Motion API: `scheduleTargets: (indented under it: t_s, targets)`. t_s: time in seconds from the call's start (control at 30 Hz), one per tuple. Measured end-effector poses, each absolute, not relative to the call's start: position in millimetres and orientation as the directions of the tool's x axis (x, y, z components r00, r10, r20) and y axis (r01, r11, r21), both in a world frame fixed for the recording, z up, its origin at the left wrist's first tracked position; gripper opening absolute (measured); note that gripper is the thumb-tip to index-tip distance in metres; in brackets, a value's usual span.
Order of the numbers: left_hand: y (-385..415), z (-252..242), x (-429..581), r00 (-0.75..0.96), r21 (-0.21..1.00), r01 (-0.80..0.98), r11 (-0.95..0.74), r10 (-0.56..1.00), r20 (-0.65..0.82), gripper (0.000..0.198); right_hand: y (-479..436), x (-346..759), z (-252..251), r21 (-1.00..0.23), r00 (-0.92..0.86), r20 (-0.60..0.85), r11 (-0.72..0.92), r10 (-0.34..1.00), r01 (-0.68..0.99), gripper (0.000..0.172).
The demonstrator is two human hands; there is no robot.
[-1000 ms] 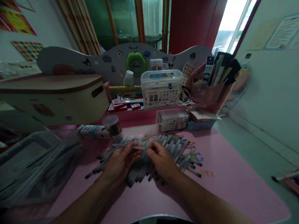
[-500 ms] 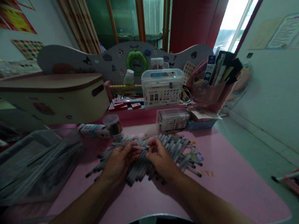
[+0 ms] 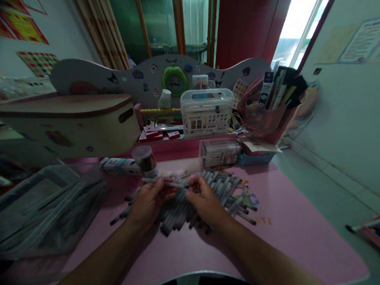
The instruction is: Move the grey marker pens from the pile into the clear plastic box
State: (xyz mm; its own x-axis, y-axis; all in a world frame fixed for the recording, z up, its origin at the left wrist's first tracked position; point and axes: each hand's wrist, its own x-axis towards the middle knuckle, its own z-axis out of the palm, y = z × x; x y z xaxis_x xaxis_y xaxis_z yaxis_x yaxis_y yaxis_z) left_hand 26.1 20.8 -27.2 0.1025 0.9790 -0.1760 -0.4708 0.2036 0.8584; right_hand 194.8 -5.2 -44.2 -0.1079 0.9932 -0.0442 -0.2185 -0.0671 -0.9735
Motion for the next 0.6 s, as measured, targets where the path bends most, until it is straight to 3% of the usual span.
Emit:
scheduleTargets:
  t_s: [0.2, 0.3, 0.43, 0.6]
  targets:
    - [23.5, -29.5, 23.2, 0.138, 0.863, -0.460, 0.210, 0.977, -0.164, 0.030, -3.5, 194.5, -38.5, -0.994, -0.104, -0.080, -0.088, 0.991, -0.068, 0.039]
    - [23.4, -29.1, 24.2, 0.143, 0.863, -0.459, 0.212, 0.976, -0.164, 0.030, -3.8, 192.7, -37.2, -0.987, -0.091, -0.065, -0.077, 0.994, -0.138, 0.024]
    - [23.1, -29.0, 26.1, 0.151, 0.864, -0.459, 0.206, 0.977, -0.153, 0.035, -4.1, 191.3, -36.5, -0.948, -0.091, -0.118, -0.140, 0.989, -0.287, 0.031]
    - [20.4, -28.5, 27.4, 0.158, 0.866, -0.450, 0.219, 0.974, -0.165, 0.041, -3.3, 193.1, -36.9, -0.970, -0.119, -0.174, -0.191, 0.978, -0.150, 0.043]
